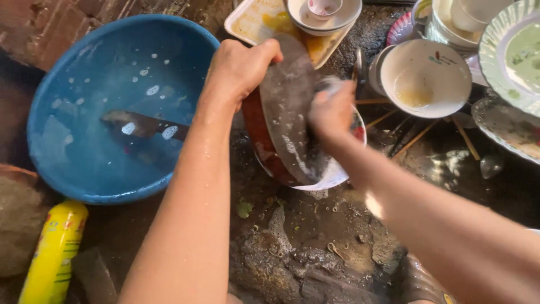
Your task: Washing a wooden cutting board and various dishes in an outdoor basin area.
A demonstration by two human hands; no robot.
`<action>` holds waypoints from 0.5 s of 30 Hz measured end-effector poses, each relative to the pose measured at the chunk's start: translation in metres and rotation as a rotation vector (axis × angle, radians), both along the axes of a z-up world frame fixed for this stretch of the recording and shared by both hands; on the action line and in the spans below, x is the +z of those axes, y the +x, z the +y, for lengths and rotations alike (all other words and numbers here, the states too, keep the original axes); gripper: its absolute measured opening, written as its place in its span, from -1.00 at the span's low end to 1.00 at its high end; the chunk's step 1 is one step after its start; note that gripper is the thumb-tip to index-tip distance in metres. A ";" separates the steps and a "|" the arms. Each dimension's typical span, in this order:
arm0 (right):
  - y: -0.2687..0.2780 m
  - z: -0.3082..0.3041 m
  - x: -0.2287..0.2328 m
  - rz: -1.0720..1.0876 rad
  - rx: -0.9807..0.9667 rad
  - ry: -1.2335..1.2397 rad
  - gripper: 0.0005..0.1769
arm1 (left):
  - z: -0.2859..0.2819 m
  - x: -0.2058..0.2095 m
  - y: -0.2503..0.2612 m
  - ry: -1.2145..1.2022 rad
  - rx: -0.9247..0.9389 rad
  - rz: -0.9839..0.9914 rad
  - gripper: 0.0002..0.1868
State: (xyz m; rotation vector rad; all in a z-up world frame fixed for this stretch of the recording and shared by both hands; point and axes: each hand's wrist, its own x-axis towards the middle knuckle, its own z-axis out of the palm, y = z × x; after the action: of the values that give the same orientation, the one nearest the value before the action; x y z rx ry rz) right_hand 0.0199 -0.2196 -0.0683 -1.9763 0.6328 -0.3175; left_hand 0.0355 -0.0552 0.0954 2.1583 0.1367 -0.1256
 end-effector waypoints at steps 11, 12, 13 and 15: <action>-0.021 0.060 0.078 -0.173 0.148 0.047 -0.61 | 0.007 -0.046 0.025 0.142 0.134 -0.260 -0.37; -0.019 0.051 0.067 -0.083 0.115 0.047 -0.60 | 0.004 -0.046 0.021 0.141 0.125 -0.279 -0.38; -0.019 0.040 0.047 -0.079 0.113 0.046 -0.60 | 0.005 -0.043 0.023 0.140 0.123 -0.275 -0.38; -0.023 0.020 0.004 0.117 -0.003 0.085 -0.54 | 0.006 -0.038 0.027 0.169 0.185 -0.301 -0.41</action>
State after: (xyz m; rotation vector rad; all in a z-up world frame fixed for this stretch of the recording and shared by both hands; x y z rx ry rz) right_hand -0.0026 -0.1996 -0.0640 -1.9229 0.7120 -0.1745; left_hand 0.0623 -0.0494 0.0570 2.2916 0.1772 0.3270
